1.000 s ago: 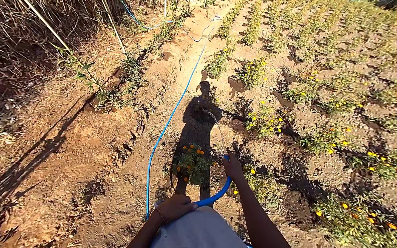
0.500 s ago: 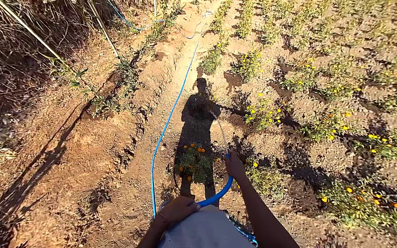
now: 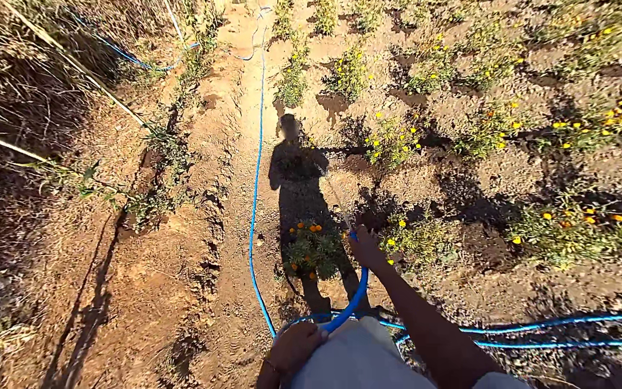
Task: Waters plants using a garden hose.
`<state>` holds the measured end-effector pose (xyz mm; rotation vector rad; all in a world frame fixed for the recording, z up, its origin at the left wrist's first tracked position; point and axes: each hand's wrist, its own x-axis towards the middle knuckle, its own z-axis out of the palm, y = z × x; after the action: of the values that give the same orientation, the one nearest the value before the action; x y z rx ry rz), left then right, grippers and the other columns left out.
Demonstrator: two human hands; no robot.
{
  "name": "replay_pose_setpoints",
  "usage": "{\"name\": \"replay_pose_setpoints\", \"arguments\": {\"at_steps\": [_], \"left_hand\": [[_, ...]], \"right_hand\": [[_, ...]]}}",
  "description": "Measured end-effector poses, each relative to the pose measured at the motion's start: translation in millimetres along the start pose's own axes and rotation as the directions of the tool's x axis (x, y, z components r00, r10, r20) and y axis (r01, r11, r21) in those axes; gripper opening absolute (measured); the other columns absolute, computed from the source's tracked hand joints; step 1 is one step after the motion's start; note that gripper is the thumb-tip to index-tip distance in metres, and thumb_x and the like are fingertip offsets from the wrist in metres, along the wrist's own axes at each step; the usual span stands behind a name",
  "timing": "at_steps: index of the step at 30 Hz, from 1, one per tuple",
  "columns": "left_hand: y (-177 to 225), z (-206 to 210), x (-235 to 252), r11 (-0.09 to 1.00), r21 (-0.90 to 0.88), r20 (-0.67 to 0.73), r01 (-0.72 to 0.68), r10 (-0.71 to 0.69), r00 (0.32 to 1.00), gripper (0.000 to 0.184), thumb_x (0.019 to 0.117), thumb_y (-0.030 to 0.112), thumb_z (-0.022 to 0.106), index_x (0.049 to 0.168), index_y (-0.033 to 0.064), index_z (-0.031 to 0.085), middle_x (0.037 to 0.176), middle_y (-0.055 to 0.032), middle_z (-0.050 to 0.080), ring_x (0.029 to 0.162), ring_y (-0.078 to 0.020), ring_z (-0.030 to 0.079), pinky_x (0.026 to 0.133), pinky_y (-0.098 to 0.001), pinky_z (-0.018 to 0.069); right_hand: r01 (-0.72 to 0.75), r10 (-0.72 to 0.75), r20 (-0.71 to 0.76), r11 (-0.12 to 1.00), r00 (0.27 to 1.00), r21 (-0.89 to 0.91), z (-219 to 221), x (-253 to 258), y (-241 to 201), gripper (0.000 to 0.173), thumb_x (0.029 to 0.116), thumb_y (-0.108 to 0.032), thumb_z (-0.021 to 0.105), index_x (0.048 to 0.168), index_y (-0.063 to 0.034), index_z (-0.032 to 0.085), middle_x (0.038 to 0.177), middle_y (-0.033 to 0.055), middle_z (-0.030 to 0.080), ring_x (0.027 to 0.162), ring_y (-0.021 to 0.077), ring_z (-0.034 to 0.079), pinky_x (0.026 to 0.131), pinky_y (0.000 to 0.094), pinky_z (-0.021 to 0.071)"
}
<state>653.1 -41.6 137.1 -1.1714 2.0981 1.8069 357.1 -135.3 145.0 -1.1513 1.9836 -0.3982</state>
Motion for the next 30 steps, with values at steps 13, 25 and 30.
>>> {"name": "replay_pose_setpoints", "arguments": {"at_steps": [13,25,30], "left_hand": [[0.4,-3.3,-7.2,0.999,-0.029,-0.023,-0.044,0.043,0.999,0.046,0.1084,0.036,0.044,0.095,-0.0013,0.067,0.082,-0.0118,0.064,0.078,-0.022,0.062,0.077,-0.0463,0.0509],[-7.6,3.0,-2.9,0.993,-0.09,0.025,-0.074,0.076,0.997,0.041,0.1076,0.034,0.048,0.088,0.0017,0.065,0.072,-0.0031,0.059,0.067,-0.0121,0.057,0.069,-0.037,0.0503],[-6.6,8.6,0.6,0.994,-0.046,0.039,-0.103,0.104,0.994,0.043,0.1078,0.036,0.048,0.086,0.0025,0.064,0.073,-0.004,0.058,0.069,-0.0138,0.057,0.07,-0.0376,0.0494]], "right_hand": [[0.03,-0.032,0.054,0.998,0.998,0.051,2.6,1.8,-7.5,0.038,0.1089,-0.02,0.045,0.143,-0.0022,0.045,0.114,0.0255,0.066,0.101,0.0393,0.068,0.089,0.0554,0.054],[0.052,-0.06,0.057,0.991,0.997,0.123,4.4,-4.5,5.8,0.036,0.1093,-0.019,0.045,0.141,-0.003,0.045,0.108,0.024,0.066,0.094,0.0372,0.068,0.084,0.0524,0.0548],[0.013,-0.013,-0.003,0.985,1.0,0.17,-1.3,-17.9,21.5,0.038,0.1099,-0.02,0.044,0.143,-0.003,0.045,0.108,0.0245,0.066,0.095,0.0383,0.068,0.086,0.054,0.0542]]}}
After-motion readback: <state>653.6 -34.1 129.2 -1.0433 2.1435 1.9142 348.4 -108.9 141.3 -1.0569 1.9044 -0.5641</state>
